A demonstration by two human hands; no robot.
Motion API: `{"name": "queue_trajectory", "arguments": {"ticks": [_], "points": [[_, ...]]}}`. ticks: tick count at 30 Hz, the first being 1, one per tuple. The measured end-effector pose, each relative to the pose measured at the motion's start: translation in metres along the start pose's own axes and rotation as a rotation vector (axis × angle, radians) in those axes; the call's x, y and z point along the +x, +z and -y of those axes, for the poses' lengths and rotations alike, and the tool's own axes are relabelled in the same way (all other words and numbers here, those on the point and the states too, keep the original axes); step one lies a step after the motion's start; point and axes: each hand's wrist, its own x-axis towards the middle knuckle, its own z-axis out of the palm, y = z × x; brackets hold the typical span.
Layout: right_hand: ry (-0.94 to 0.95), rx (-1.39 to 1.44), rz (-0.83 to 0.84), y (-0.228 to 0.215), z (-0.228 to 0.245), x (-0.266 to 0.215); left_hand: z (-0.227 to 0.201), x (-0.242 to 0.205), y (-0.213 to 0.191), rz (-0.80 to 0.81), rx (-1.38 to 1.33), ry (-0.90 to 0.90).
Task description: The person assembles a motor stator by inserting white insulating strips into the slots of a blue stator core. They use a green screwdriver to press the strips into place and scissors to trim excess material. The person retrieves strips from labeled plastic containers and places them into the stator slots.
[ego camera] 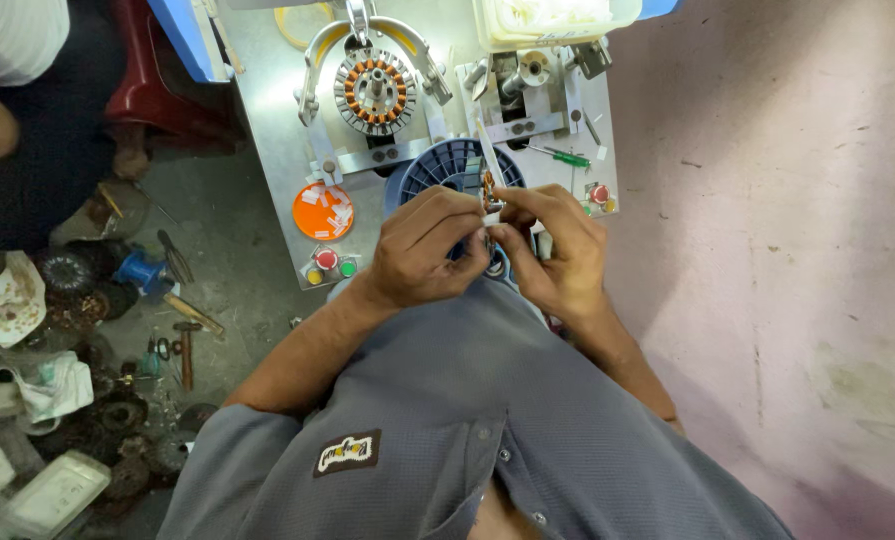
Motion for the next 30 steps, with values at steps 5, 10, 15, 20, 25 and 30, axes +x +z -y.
{"name": "queue_trajectory", "arguments": {"ticks": [5, 10, 15, 20, 25, 30], "points": [[0.070, -0.033, 0.054, 0.002, -0.003, 0.000, 0.011, -0.010, -0.006, 0.087, 0.054, 0.051], [0.143, -0.028, -0.005, 0.007, -0.013, -0.002, 0.033, -0.020, -0.002, 0.167, -0.011, -0.222], [0.173, -0.064, 0.056, 0.012, -0.023, 0.000, 0.052, -0.033, 0.011, 0.436, -0.176, -0.452], [0.227, 0.038, 0.021, 0.015, -0.025, -0.002, 0.050, -0.049, 0.020, 0.294, -0.149, -0.373], [0.201, 0.034, 0.080, 0.016, -0.028, -0.004, 0.054, -0.055, 0.028, 0.218, -0.026, -0.161], [0.141, -0.022, 0.106, 0.015, -0.026, 0.002, 0.051, -0.051, 0.029, 0.233, 0.008, -0.189]]}}
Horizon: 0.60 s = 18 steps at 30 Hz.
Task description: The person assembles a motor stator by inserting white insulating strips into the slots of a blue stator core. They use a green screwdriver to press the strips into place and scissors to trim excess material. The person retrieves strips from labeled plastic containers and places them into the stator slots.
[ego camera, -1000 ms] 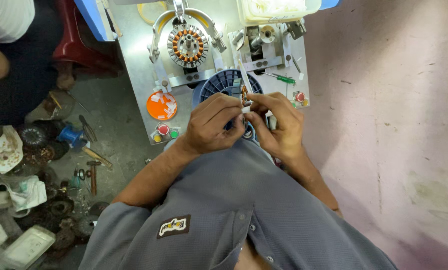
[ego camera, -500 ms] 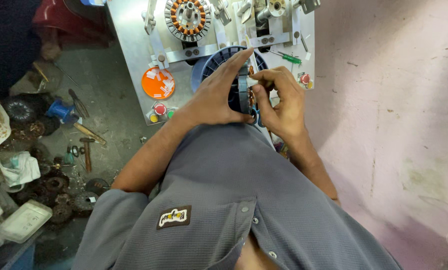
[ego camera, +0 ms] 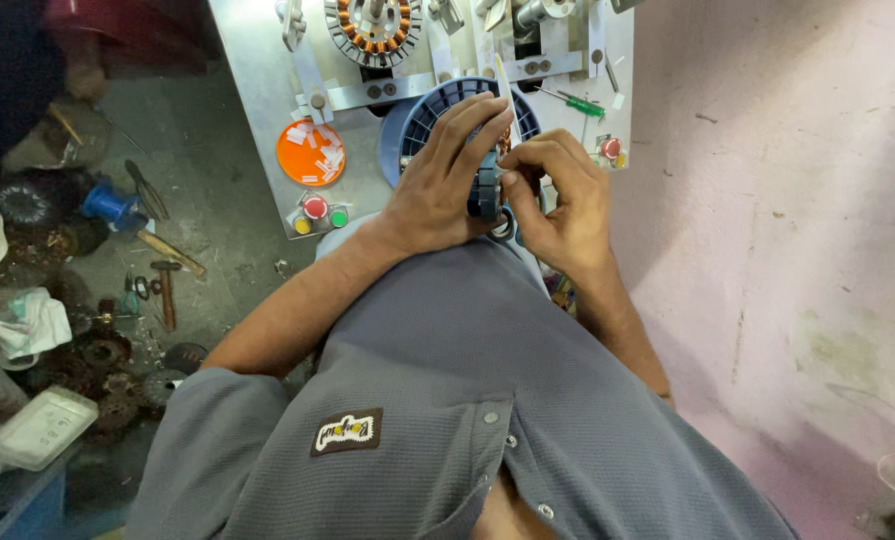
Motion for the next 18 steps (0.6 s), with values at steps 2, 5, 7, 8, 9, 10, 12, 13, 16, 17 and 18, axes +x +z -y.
{"name": "queue_trajectory", "arguments": {"ticks": [2, 5, 7, 8, 9, 10, 12, 13, 16, 17, 18], "points": [[-0.028, -0.022, -0.011, 0.000, 0.003, 0.003, -0.003, 0.003, -0.003, 0.026, -0.018, -0.025], [0.016, -0.023, -0.011, 0.002, 0.011, 0.006, -0.007, 0.005, -0.013, 0.036, -0.079, -0.049], [0.100, -0.061, -0.038, 0.007, 0.017, 0.006, -0.011, 0.003, -0.020, 0.014, -0.087, -0.088], [0.141, -0.081, -0.051, 0.009, 0.019, 0.006, -0.013, 0.002, -0.023, -0.007, -0.068, -0.121], [0.150, -0.080, -0.070, 0.012, 0.021, 0.006, -0.015, 0.001, -0.024, -0.028, -0.049, -0.154], [0.159, -0.079, -0.088, 0.014, 0.022, 0.005, -0.017, 0.000, -0.025, -0.055, -0.112, -0.230], [0.166, -0.085, -0.111, 0.017, 0.023, 0.003, -0.019, -0.003, -0.024, -0.108, -0.242, -0.381], [0.163, -0.091, -0.115, 0.017, 0.023, 0.003, -0.019, -0.003, -0.023, -0.107, -0.341, -0.429], [0.182, -0.103, -0.104, 0.018, 0.019, 0.001, -0.019, -0.007, -0.019, -0.103, -0.558, -0.536], [0.193, -0.111, -0.097, 0.017, 0.017, 0.000, -0.019, -0.009, -0.018, -0.103, -0.581, -0.545], [0.191, -0.050, -0.048, 0.013, 0.013, -0.001, -0.018, -0.010, -0.017, -0.102, -0.602, -0.553]]}}
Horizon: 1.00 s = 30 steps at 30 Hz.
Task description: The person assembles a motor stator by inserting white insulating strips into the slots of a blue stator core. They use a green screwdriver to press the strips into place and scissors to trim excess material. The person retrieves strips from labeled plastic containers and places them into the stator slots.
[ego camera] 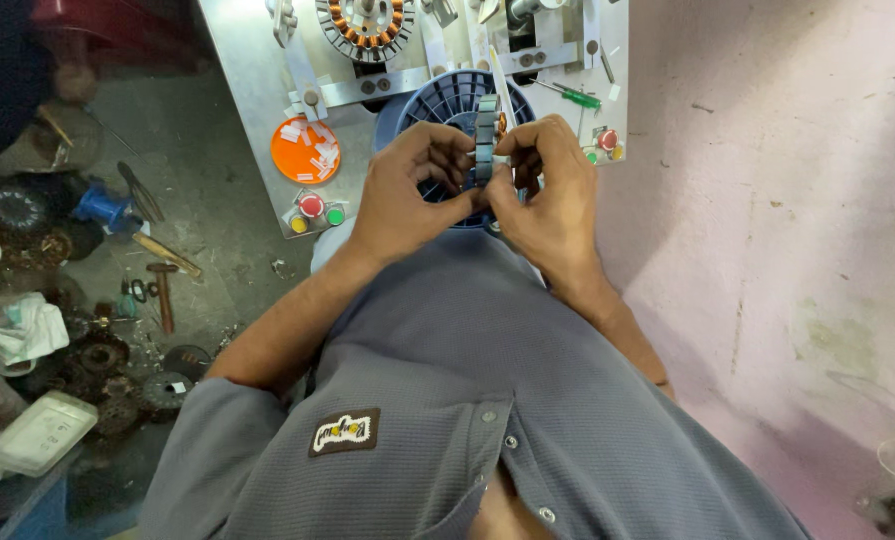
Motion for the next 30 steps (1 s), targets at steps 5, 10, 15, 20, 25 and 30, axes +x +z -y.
{"name": "queue_trajectory", "arguments": {"ticks": [5, 10, 15, 20, 25, 30], "points": [[0.079, 0.588, 0.141, -0.024, -0.025, 0.003, 0.001, -0.002, -0.004, -0.033, -0.133, -0.094], [0.006, 0.495, 0.110, -0.018, -0.044, -0.003, 0.002, -0.003, 0.002, -0.065, -0.172, -0.059], [0.007, 0.433, 0.114, -0.014, -0.044, 0.004, -0.004, -0.004, 0.002, -0.075, -0.125, 0.008], [-0.054, 0.314, 0.189, -0.018, -0.039, 0.014, -0.007, -0.004, 0.002, -0.085, -0.048, 0.053], [-0.024, 0.345, 0.193, -0.020, -0.030, 0.013, -0.008, -0.003, 0.003, -0.133, 0.086, 0.126], [-0.029, 0.276, 0.186, -0.019, -0.023, 0.013, -0.006, -0.003, 0.005, -0.175, 0.078, 0.131]]}}
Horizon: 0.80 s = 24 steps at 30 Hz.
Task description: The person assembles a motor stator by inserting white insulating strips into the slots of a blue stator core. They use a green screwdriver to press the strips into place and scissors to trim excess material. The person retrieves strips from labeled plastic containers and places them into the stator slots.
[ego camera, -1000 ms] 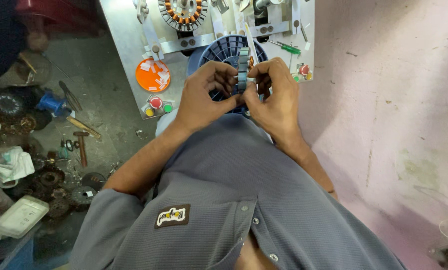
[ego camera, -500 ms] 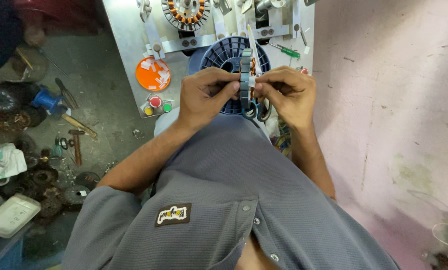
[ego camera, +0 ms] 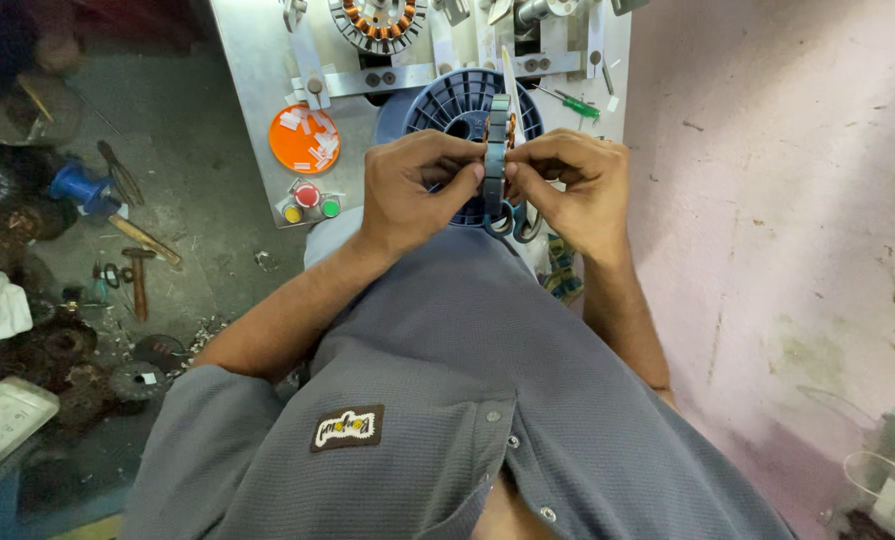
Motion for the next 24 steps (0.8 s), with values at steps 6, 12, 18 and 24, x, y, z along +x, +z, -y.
{"name": "queue_trajectory", "arguments": {"ticks": [6, 12, 18, 24], "points": [[-0.045, -0.097, 0.041, -0.004, 0.004, 0.006, -0.004, 0.000, 0.000, 0.002, 0.194, 0.139], [-0.049, -0.174, 0.033, -0.003, 0.011, 0.009, -0.003, 0.003, 0.002, 0.015, 0.247, 0.188], [-0.029, -0.092, 0.042, -0.011, -0.007, 0.011, 0.003, 0.007, 0.005, 0.077, 0.073, -0.111], [-0.233, -0.419, -0.408, -0.061, -0.081, 0.092, 0.006, 0.004, -0.001, 0.147, -0.069, -0.109]]}}
